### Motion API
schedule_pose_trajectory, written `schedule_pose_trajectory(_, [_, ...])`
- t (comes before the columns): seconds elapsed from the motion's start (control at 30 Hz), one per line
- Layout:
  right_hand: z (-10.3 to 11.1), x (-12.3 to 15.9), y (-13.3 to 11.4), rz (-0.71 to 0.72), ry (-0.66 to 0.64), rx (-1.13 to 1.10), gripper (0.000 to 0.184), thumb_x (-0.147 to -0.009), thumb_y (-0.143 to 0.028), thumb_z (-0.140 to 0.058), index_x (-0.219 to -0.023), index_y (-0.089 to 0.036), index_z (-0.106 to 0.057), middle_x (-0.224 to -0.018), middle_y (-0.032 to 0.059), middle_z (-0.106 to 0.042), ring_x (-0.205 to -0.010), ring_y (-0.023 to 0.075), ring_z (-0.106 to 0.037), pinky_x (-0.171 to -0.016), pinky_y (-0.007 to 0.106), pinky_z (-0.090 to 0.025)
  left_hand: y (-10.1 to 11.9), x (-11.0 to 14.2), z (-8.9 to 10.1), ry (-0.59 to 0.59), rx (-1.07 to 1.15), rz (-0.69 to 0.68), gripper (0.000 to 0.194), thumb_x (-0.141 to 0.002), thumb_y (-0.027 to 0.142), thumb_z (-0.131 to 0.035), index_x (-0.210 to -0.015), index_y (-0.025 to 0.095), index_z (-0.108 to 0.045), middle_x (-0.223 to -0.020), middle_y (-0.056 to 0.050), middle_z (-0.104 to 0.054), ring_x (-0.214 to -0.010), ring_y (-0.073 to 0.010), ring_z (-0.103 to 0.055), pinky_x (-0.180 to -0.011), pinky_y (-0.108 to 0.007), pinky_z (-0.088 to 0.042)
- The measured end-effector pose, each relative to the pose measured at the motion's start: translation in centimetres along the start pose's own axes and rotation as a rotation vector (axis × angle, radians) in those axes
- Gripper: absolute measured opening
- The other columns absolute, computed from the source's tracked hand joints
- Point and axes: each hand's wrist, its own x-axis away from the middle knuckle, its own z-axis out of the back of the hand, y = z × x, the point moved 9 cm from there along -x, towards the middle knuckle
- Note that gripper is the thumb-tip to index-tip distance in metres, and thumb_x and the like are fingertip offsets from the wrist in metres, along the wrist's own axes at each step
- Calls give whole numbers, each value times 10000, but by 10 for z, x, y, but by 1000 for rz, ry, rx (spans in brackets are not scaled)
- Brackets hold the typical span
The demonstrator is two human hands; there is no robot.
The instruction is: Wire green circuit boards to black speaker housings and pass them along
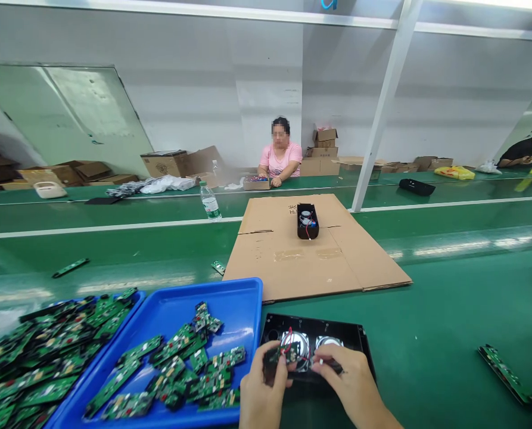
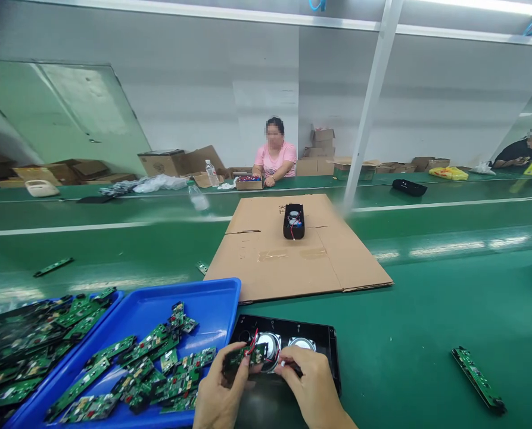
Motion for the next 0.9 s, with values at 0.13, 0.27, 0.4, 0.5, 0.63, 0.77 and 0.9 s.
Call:
schedule_pose_trajectory(0.13, [-6, -2, 9, -121, -150, -106, 208, -910, -401, -557, -898, -230, -676, -831, 0, -706, -730, 137, -671, -660, 202, -542, 1, -2, -1, 3, 96, 21, 484, -665, 607, -699, -986, 254, -621, -755, -3, -751, -666, -275, -735, -478, -303, -619])
schedule_pose_trajectory(0.27, [-11, -2, -3, 31, -214, -43, 238, -961, -299, -484, -866, -239, -693, -760, -12, -689, -679, 119, -635, -625, 200, -493, 1, 0, -2, -19, 81, -33, 443, -725, 582, -661, -1018, 252, -627, -734, 1, -749, -704, -268, -739, -509, -298, -627])
schedule_pose_trajectory(0.4, [-14, 1, -23, 253, -113, 189, 308, -990, -255, -398, -853, -215, -671, -745, 13, -646, -676, 129, -578, -606, 219, -447, 10, 4, -1, -30, -159, -223, 370, -825, 519, -576, -1082, 268, -663, -666, 28, -742, -504, -190, -699, -515, -229, -600])
schedule_pose_trajectory(0.5, [-13, 4, -32, 342, -9, 319, 314, -990, -217, -379, -822, -191, -643, -707, 18, -601, -657, 129, -536, -592, 222, -411, 20, 11, -2, -19, -342, -457, 332, -854, 498, -548, -1077, 292, -682, -731, 22, -759, -518, -180, -700, -532, -213, -588])
schedule_pose_trajectory(0.63, [-15, 6, -40, 433, 38, 434, 329, -999, -191, -352, -817, -175, -626, -677, 13, -571, -626, 129, -494, -569, 232, -365, 20, 16, -7, -52, -386, -613, 294, -879, 457, -530, -1082, 291, -662, -854, 0, -772, -667, -194, -737, -656, -211, -601])
schedule_pose_trajectory(0.77, [-17, 8, -40, 465, 69, 505, 326, -1005, -184, -338, -863, -157, -630, -686, 17, -570, -629, 132, -489, -571, 244, -342, 19, 15, -9, -91, -389, -626, 271, -884, 428, -537, -1094, 295, -647, -817, 13, -769, -617, -170, -727, -639, -186, -594])
schedule_pose_trajectory(0.9, [-17, 9, -41, 481, 89, 524, 328, -1005, -168, -333, -878, -145, -634, -708, 25, -578, -654, 133, -494, -597, 251, -347, 23, 14, -10, -86, -412, -640, 268, -895, 435, -513, -1071, 292, -655, -779, 17, -765, -578, -167, -715, -615, -192, -591])
